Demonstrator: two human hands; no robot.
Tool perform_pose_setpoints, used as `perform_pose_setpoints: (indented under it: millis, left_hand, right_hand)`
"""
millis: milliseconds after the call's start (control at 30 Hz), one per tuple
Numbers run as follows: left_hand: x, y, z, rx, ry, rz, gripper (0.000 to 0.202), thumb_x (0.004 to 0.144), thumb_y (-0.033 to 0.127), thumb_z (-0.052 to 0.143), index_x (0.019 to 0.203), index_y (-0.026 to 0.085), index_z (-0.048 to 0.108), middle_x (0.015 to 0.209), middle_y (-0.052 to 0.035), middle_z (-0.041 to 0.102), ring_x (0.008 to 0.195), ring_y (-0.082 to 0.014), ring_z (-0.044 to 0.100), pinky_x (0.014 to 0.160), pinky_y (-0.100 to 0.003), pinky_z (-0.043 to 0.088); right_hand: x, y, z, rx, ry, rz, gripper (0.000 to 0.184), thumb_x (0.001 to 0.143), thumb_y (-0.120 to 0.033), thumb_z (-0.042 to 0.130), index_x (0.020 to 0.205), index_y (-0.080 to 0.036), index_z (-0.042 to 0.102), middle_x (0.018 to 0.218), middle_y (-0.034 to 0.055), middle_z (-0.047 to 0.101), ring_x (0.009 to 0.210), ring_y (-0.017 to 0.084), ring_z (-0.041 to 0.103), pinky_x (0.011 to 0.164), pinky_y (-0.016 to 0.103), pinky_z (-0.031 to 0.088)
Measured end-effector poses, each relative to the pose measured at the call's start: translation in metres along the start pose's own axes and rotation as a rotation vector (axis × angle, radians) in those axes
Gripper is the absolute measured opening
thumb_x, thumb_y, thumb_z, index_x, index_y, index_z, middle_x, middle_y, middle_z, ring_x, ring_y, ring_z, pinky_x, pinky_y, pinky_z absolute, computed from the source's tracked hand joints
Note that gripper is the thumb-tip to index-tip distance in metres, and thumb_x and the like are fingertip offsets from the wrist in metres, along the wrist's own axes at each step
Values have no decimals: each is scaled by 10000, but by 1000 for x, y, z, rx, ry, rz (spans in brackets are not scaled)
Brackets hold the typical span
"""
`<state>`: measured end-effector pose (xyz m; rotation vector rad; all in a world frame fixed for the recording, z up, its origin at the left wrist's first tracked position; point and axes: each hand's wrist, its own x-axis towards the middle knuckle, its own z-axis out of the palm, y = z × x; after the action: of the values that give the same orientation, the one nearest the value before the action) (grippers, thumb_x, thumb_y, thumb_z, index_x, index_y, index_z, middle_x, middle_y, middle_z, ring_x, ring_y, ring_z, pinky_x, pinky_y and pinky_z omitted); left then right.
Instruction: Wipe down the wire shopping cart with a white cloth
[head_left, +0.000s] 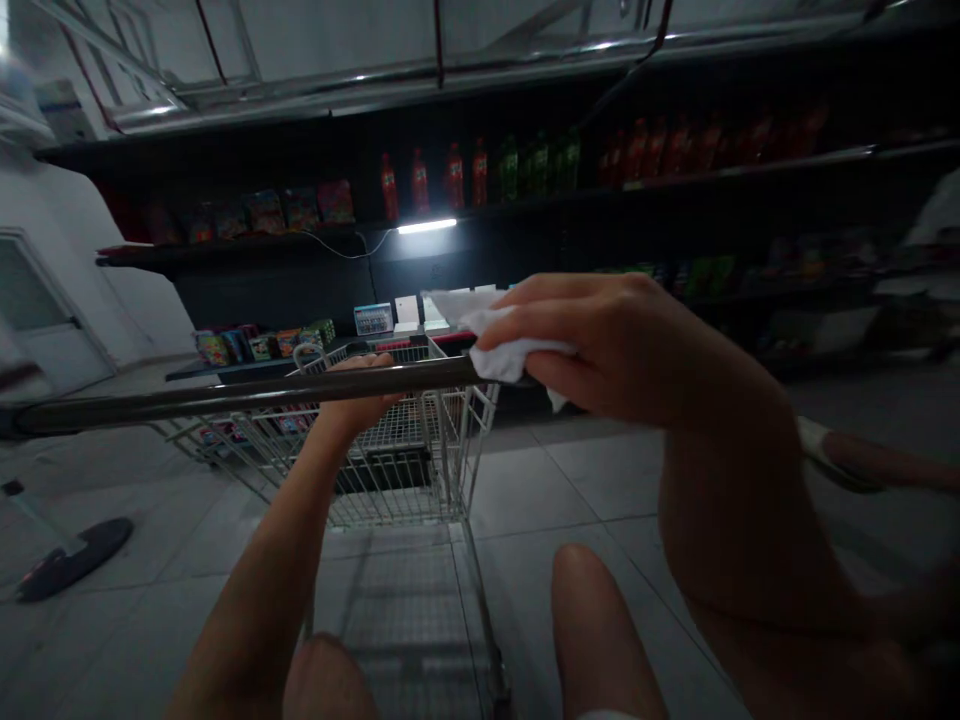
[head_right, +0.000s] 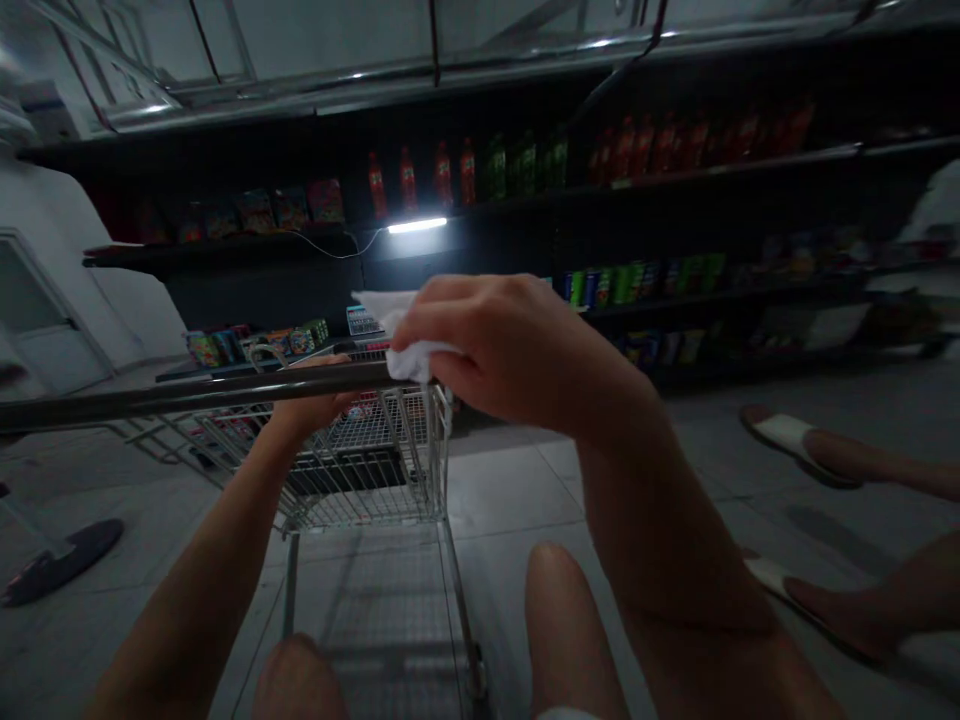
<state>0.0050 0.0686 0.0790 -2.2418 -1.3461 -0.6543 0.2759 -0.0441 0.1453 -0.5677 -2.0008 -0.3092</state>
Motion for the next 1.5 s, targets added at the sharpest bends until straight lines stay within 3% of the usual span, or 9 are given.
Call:
perform_pose_setpoints:
  millis: [100, 367, 600, 733, 867, 1000, 1100, 1333, 1500]
  left_hand:
    - [1, 1, -2, 61, -27, 21, 387, 912, 522, 447, 983, 188, 628, 954, -91, 695, 957, -258, 650, 851, -373, 468]
    - [1, 5, -1, 13, -14, -4, 464, 917, 581, 426, 1056, 190, 633, 993, -102, 696, 976, -259, 644, 905, -410, 479]
    - [10, 71, -9, -258, 81, 276, 897, 816, 836, 323, 1429, 195, 454, 1400, -152, 555, 1333, -316, 463, 1161, -519, 271]
    - [17, 103, -8, -406, 0, 318, 1053, 719, 944, 184, 1389, 201, 514, 1361, -147, 589, 1346, -347, 446, 1123, -507, 323]
    - [13, 108, -3, -495, 28, 238, 1084, 693, 961, 182, 1390, 203, 522, 1336, -141, 609, 1335, -353, 465, 1104, -506, 343]
    - [6, 103, 2, -569, 95, 189, 1017, 746, 922, 213, 1383, 197, 536, 1311, -144, 625, 1326, -354, 478, 1089, -516, 366]
    - [0, 97, 5, -606, 127, 211, 1024, 733, 931, 224, 1359, 193, 558, 1293, -150, 633, 1324, -369, 474, 1074, -531, 388]
    - [-22, 79, 11, -683, 155, 126, 959, 710, 917, 366, 1342, 223, 557, 1248, -135, 641, 1272, -350, 528, 1067, -530, 424]
    - [-37, 73, 9, -699, 286, 43, 667, 795, 725, 547, 1234, 228, 623, 1112, -111, 690, 1122, -289, 630, 1015, -491, 486]
  right_hand:
    - [-6, 28, 15, 280, -119, -77, 300, 786, -144, 448, 928, -194, 708, 920, 15, 689, 837, 122, 625, 777, 288, 499]
    - [-22, 76, 84, 515, 409, 340, 289, 843, -256, 343, 912, -181, 614, 845, 23, 588, 737, 120, 566, 668, 249, 496]
    - [-47, 64, 139, 311, 822, 581, 351, 894, -240, 234, 1109, -213, 509, 1023, 63, 584, 940, 142, 603, 860, 301, 514]
    - [-88, 57, 160, 266, 785, 492, 257, 846, -298, 381, 1056, -231, 514, 1017, 54, 610, 961, 169, 614, 876, 329, 519]
    - [-116, 67, 158, 301, 670, 475, 170, 823, -274, 445, 943, -211, 548, 927, 39, 630, 933, 174, 631, 872, 325, 521]
    - [-91, 69, 135, 297, 846, 509, 228, 870, -257, 386, 1038, -215, 533, 1025, 51, 618, 974, 152, 624, 885, 319, 516]
    - [-65, 57, 130, 276, 751, 418, 273, 872, -245, 376, 1086, -234, 545, 1130, 58, 607, 1097, 156, 597, 966, 350, 496]
    - [-94, 30, 181, 309, 672, 368, 274, 861, -244, 411, 1084, -218, 568, 1146, 90, 641, 1112, 188, 612, 966, 372, 515]
    - [-122, 33, 202, 359, 587, 315, 274, 862, -178, 435, 1090, -206, 584, 1105, 86, 655, 1063, 177, 628, 916, 331, 535]
